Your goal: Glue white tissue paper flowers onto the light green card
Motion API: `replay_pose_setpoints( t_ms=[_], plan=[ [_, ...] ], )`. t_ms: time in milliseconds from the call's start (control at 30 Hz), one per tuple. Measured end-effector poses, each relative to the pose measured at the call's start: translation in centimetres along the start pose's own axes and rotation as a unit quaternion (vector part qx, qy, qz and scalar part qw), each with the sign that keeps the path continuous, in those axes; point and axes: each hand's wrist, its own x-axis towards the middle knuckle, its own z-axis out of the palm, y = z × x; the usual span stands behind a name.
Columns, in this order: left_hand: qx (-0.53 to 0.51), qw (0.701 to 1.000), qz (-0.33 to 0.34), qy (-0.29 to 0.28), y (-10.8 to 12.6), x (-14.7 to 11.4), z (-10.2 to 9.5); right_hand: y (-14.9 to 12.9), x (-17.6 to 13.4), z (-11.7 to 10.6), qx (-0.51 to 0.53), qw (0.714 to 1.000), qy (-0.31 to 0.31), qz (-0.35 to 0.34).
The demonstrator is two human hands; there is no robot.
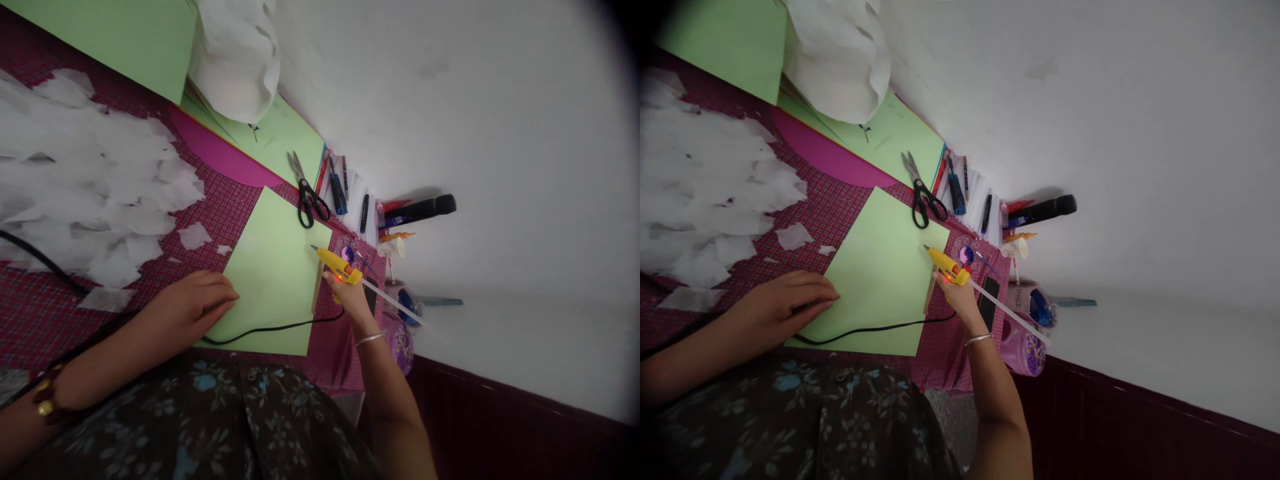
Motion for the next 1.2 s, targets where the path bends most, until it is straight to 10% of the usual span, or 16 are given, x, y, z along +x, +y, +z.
replay_pose_setpoints(
  t_ms=[633, 833, 1000, 1200],
  plan=[
    [0.020, 1.000, -0.005, -0.006, 0.1, 0.1, -0.1, -2.4, 1.7, -2.3, -0.189, 0.980, -0.058, -0.033],
    [0.080, 0.996, 0.000, -0.042, 1.1, -0.4, 0.2, -5.7, -1.0, -3.7, -0.252, 0.964, 0.029, -0.082],
    [0.069, 0.997, -0.009, -0.045, 1.3, -1.2, 0.3, -5.2, -5.7, -2.0, 0.078, 0.994, -0.026, -0.068],
    [0.085, 0.995, -0.020, -0.043, 2.4, -0.4, -0.1, -5.3, -6.9, 2.3, 0.479, 0.846, -0.233, -0.033]
  ],
)
